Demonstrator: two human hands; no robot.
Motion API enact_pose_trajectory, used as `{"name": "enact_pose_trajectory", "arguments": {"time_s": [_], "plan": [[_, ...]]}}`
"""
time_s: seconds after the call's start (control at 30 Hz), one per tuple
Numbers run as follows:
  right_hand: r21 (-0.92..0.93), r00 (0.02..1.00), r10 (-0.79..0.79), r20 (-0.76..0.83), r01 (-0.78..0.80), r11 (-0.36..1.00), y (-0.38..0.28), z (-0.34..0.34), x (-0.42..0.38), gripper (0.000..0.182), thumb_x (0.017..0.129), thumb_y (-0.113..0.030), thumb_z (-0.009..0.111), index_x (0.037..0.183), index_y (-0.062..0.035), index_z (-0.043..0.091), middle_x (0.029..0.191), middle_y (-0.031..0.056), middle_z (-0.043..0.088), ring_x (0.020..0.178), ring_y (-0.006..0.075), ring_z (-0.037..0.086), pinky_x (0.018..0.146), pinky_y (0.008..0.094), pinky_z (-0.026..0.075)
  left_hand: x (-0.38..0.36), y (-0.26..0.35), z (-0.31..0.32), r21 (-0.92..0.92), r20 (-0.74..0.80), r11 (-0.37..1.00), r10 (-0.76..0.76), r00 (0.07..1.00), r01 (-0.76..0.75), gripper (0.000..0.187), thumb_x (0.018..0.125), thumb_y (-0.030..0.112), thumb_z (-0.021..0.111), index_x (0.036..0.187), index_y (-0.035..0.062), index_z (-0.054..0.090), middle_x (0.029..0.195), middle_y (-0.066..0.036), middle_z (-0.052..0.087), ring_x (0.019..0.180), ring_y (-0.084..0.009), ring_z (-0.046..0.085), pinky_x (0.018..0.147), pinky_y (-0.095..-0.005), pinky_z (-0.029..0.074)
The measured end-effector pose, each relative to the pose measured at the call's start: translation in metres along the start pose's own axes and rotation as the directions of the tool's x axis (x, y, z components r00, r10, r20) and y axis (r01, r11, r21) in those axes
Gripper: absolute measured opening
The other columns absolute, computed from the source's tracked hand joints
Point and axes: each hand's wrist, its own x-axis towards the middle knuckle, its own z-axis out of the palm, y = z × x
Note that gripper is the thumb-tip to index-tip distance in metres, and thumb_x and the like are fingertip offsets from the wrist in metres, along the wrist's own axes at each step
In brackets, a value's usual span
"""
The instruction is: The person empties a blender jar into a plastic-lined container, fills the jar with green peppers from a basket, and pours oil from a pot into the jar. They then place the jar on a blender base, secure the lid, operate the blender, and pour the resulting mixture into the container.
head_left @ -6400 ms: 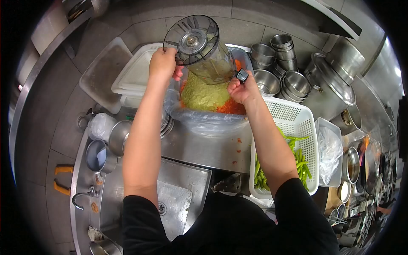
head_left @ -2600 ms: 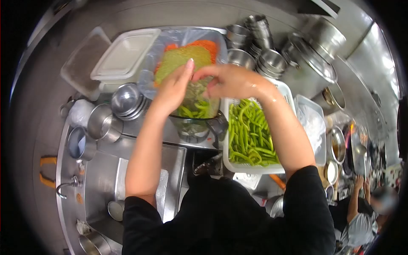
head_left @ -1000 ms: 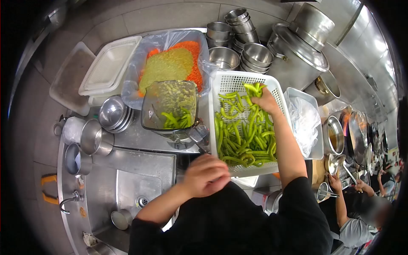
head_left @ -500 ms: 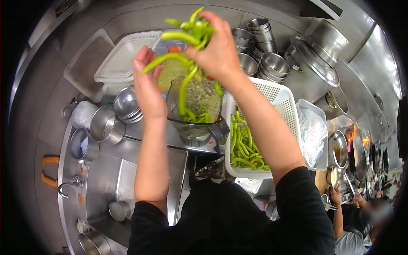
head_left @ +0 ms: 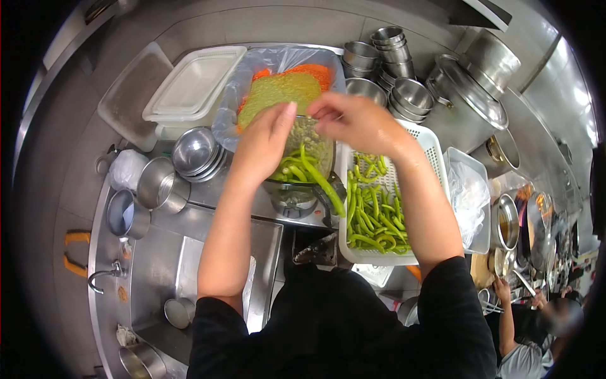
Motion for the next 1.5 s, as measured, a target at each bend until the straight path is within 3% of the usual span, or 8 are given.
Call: {"name": "enact_pose_trajectory", "arguments": {"time_s": [0.13, 0.23, 0.43, 0.63, 0.7, 1.17, 1.3, 1.5], "plan": [[0.203, 0.975, 0.154, -0.163, -0.119, 0.972, 0.084, -0.023, -0.038, 0.035, 0.084, -0.023, 0.066, 0.114, -0.0062, 0.063, 0.102, 0.0121, 0.069, 0.097, 0.0233, 0.066, 0.086, 0.0352, 0.05, -0.021, 0.018, 0.013, 0.198, 0.352, 0.939, 0.2, 0.915, -0.281, 0.06, 0.096, 0.053, 0.049, 0.122, 0.0002, 0.06, 0.127, -0.021, 0.059, 0.119, -0.0363, 0.055, 0.1, -0.0403, 0.043], [0.076, 0.917, 0.391, -0.083, -0.385, 0.92, 0.159, -0.001, -0.077, 0.036, 0.084, -0.022, 0.066, 0.115, -0.006, 0.063, 0.101, 0.0131, 0.069, 0.095, 0.0264, 0.066, 0.085, 0.0369, 0.05, -0.029, 0.041, 0.025, 0.518, 0.63, 0.814, -0.156, 0.761, -0.263, 0.058, 0.092, 0.057, 0.051, 0.101, 0.001, 0.064, 0.106, -0.018, 0.066, 0.102, -0.0386, 0.061, 0.086, -0.0446, 0.047], [0.076, 0.876, 0.479, -0.064, -0.474, 0.877, 0.179, 0.083, -0.146, 0.042, 0.084, -0.027, 0.067, 0.12, -0.0067, 0.061, 0.108, 0.0172, 0.068, 0.099, 0.0333, 0.064, 0.088, 0.0405, 0.049, -0.042, 0.021, 0.035, 0.341, 0.279, 0.752, 0.492, 0.824, -0.565, 0.048, 0.087, 0.048, 0.064, 0.093, 0.0, 0.067, 0.107, -0.015, 0.066, 0.098, -0.0331, 0.062, 0.083, -0.0401, 0.048], [-0.171, 0.867, 0.494, 0.068, -0.478, 0.862, 0.156, 0.115, -0.144, 0.085, 0.079, -0.044, 0.073, 0.146, -0.0095, 0.035, 0.146, 0.0255, 0.04, 0.133, 0.0394, 0.042, 0.109, 0.045, 0.036, -0.113, 0.002, 0.01, -0.61, 0.276, 0.783, 0.356, 0.893, -0.123, 0.013, 0.083, 0.011, 0.067, 0.08, -0.0008, 0.063, 0.079, -0.01, 0.065, 0.075, -0.0229, 0.063, 0.068, -0.0314, 0.048], [-0.521, 0.92, 0.387, 0.057, -0.304, 0.798, 0.156, 0.142, -0.137, 0.101, 0.075, -0.055, 0.073, 0.151, -0.007, 0.026, 0.152, 0.0277, 0.028, 0.138, 0.0427, 0.034, 0.111, 0.0498, 0.032, -0.129, -0.015, 0.02, -0.602, 0.285, 0.798, 0.198, 0.938, 0.015, 0.016, 0.088, 0.014, 0.065, 0.081, -0.0009, 0.063, 0.08, -0.009, 0.064, 0.074, -0.0186, 0.062, 0.067, -0.0282, 0.047], [-0.45, 0.768, 0.486, 0.417, -0.29, 0.844, 0.202, 0.102, -0.109, 0.091, 0.073, -0.049, 0.075, 0.147, -0.0138, 0.036, 0.145, 0.0241, 0.04, 0.132, 0.0373, 0.043, 0.108, 0.0435, 0.036, -0.182, -0.052, 0.026, -0.527, 0.097, 0.803, -0.269, 0.958, 0.279, 0.029, 0.099, 0.026, 0.053, 0.083, 0.0033, 0.061, 0.077, -0.005, 0.063, 0.069, -0.0111, 0.057, 0.062, -0.0241, 0.044], [-0.366, 0.78, 0.6, 0.176, -0.514, 0.776, 0.212, 0.081, -0.137, 0.099, 0.078, -0.07, 0.061, 0.145, -0.0016, 0.035, 0.14, 0.0293, 0.045, 0.13, 0.0383, 0.046, 0.107, 0.044, 0.038, -0.186, -0.041, 0.053, -0.183, 0.488, 0.839, -0.375, 0.788, 0.512, 0.024, 0.099, 0.027, 0.055, 0.095, 0.005, 0.065, 0.084, -0.002, 0.066, 0.078, -0.0089, 0.062, 0.07, -0.0257, 0.05], [-0.312, 0.704, 0.697, 0.137, -0.637, 0.704, 0.172, 0.117, -0.155, 0.119, 0.072, -0.079, 0.06, 0.145, 0.0083, 0.027, 0.131, 0.0347, 0.05, 0.123, 0.0422, 0.053, 0.104, 0.0446, 0.041, -0.201, -0.041, 0.161, 0.021, 0.627, 0.945, -0.267, 0.732, 0.326, 0.041, 0.095, 0.038, 0.06, 0.111, 0.0006, 0.057, 0.095, -0.019, 0.067, 0.086, -0.0308, 0.066, 0.076, -0.0371, 0.05]]}}
